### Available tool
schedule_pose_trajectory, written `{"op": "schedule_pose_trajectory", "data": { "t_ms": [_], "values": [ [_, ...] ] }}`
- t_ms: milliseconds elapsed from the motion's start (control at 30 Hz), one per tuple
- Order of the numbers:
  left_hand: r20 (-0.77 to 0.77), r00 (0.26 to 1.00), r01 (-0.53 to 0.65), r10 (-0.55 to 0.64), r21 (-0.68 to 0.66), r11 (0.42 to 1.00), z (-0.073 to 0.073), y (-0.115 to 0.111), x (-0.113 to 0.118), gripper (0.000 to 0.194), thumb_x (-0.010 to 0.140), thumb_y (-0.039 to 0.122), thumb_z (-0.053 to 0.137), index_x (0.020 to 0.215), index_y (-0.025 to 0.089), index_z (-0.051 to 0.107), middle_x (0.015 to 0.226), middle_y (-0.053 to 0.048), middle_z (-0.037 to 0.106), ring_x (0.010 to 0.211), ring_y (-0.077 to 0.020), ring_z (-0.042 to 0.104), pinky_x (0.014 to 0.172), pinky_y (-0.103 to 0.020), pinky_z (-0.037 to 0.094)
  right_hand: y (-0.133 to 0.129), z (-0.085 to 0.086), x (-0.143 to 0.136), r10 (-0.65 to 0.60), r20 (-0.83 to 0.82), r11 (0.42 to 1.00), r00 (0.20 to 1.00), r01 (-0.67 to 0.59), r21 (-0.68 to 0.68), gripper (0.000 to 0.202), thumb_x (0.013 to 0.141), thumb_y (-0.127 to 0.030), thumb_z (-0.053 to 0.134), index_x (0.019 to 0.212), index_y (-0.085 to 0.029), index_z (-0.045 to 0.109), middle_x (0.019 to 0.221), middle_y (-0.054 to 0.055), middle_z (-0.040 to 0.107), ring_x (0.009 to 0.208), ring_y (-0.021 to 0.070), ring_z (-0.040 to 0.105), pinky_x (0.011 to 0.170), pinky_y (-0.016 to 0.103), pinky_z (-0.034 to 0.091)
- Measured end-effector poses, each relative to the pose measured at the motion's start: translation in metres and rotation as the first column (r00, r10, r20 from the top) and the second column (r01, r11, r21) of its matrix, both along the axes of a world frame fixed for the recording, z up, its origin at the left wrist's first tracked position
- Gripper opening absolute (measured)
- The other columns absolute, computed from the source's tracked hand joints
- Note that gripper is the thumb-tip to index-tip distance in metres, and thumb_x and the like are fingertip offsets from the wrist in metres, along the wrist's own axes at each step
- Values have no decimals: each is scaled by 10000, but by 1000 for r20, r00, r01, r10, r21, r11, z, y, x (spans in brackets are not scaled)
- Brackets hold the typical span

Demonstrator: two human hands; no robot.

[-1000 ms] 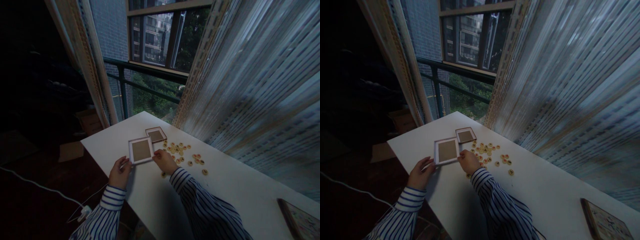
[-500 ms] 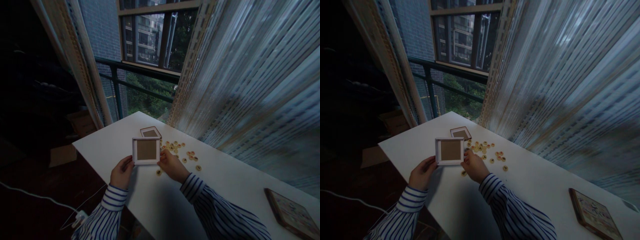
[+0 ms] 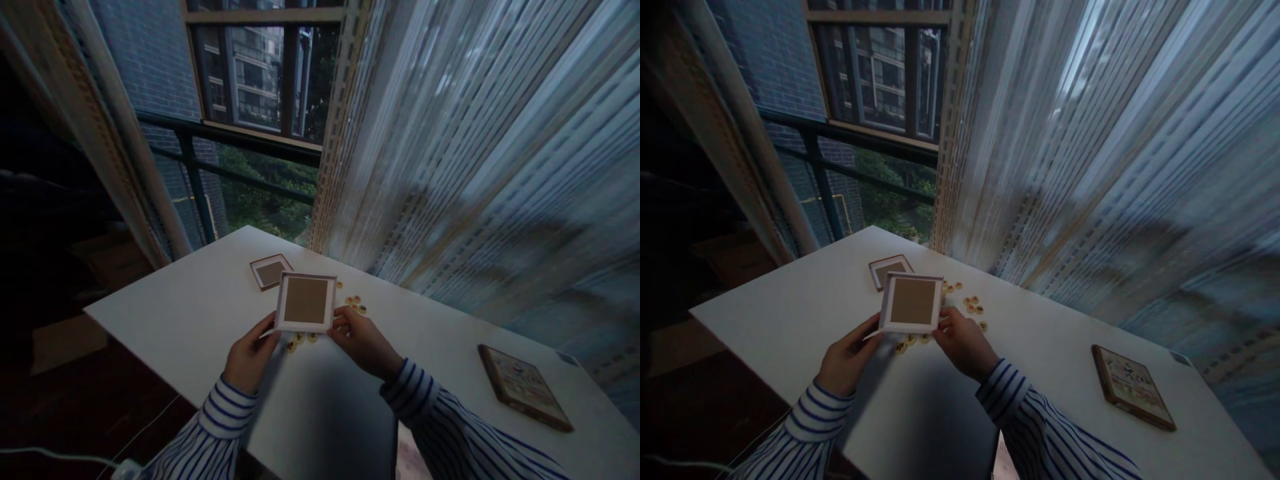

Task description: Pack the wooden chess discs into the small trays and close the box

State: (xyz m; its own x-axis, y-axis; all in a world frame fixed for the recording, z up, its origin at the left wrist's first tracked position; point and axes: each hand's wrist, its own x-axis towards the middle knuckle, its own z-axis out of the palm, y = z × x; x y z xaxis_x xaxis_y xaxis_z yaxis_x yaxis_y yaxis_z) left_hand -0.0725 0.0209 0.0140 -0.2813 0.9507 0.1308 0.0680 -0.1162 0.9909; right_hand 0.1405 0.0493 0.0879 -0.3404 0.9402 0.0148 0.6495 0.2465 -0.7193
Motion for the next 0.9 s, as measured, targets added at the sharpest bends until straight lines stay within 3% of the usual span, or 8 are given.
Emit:
{"op": "schedule_pose_trajectory", "data": {
  "t_ms": [300, 567, 900],
  "values": [
    [-43, 999, 15, -15, -13, 1000, 12, 0, 31, 461, 627, 433, 646, 994, 155, 675, 955, -62, 710, 911, -238, 649, 853, -360, 516, -17, -1, 36, -30, -139, 1000, 990, 28, -12, 253, 786, -254, 511, 1017, -155, 545, 862, 54, 674, 701, 141, 619, 636, 257, 466],
    [-94, 995, 34, -39, -57, 998, 8, 5, 64, 361, 610, 396, 663, 892, 175, 709, 914, -65, 719, 939, -248, 642, 923, -392, 462, -32, -6, 72, -133, -181, 991, 974, 135, -2, 267, 810, -332, 481, 958, -146, 602, 687, 19, 646, 611, 133, 593, 581, 241, 452],
    [-199, 966, 161, -165, -37, 986, 17, 6, 108, 267, 627, 368, 636, 828, 215, 720, 949, -46, 712, 942, -231, 636, 880, -365, 491, -56, -18, 113, -252, -88, 959, 964, 261, 112, 359, 854, -383, 414, 1039, -146, 611, 679, 28, 655, 594, 135, 585, 575, 246, 446]
  ]
}}
